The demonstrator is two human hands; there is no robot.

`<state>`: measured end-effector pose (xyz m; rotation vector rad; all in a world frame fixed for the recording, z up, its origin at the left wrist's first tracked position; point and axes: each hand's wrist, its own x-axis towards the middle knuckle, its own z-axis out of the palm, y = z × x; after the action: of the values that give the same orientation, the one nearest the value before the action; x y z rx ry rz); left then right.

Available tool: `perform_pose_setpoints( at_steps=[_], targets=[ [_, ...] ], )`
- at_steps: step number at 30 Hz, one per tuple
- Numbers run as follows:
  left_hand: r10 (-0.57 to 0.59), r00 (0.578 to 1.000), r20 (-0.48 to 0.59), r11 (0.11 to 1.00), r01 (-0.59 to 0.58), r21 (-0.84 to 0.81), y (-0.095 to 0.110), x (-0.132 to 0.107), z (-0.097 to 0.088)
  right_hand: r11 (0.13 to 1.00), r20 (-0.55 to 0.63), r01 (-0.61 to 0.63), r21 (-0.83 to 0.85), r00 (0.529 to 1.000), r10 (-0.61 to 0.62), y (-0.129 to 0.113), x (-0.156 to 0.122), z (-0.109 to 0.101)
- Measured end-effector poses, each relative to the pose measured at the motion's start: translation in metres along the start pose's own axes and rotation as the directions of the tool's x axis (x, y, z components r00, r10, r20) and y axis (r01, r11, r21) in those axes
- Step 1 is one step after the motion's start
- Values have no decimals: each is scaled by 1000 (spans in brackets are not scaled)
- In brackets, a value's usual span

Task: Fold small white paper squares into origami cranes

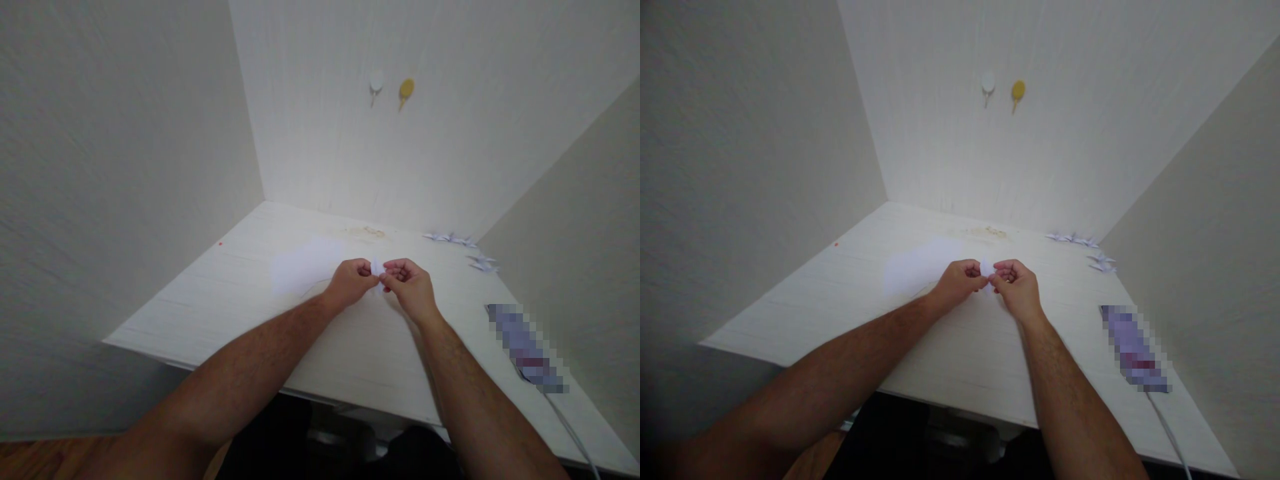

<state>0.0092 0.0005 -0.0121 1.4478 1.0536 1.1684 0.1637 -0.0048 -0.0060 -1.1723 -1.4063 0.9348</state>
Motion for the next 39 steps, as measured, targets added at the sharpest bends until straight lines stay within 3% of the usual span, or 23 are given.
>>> perform_pose_setpoints(
  at_steps=[4, 12, 17, 20, 23, 27, 30, 33, 39],
  targets=[
    [-91, 996, -22, 993, 89, -77, 2, 0, 2, 982, -102, 60, -177, 992, -79, 3, -3, 3],
    [-115, 982, -149, 993, 119, 21, 3, -2, 7, 916, -112, 147, -374, 973, -201, 8, -3, 6],
    [-209, 966, -152, 978, 205, -36, 12, -5, 8, 866, -107, 227, -446, 947, -304, 7, -5, 7],
    [-218, 964, -154, 976, 218, -22, 14, -5, 9, 881, -114, 179, -438, 961, -252, 2, -6, 8],
    [-192, 969, -153, 981, 191, -19, 12, -5, 9, 938, -115, 72, -340, 986, -118, -1, -4, 8],
    [-180, 978, -103, 983, 177, -41, 9, -5, 9, 985, -43, -57, -164, 998, 51, -1, -2, 6],
    [-197, 978, -70, 980, 194, -38, 9, -5, 9, 987, -6, -113, -118, 994, 113, -1, -1, 5],
    [-222, 972, -74, 975, 221, -28, 9, -4, 9, 978, -14, -93, -187, 996, 92, -2, -3, 5],
    [-266, 959, -100, 954, 247, -173, 10, -3, 10, 945, -62, 76, -318, 993, -100, -1, -7, 9]
  ],
)
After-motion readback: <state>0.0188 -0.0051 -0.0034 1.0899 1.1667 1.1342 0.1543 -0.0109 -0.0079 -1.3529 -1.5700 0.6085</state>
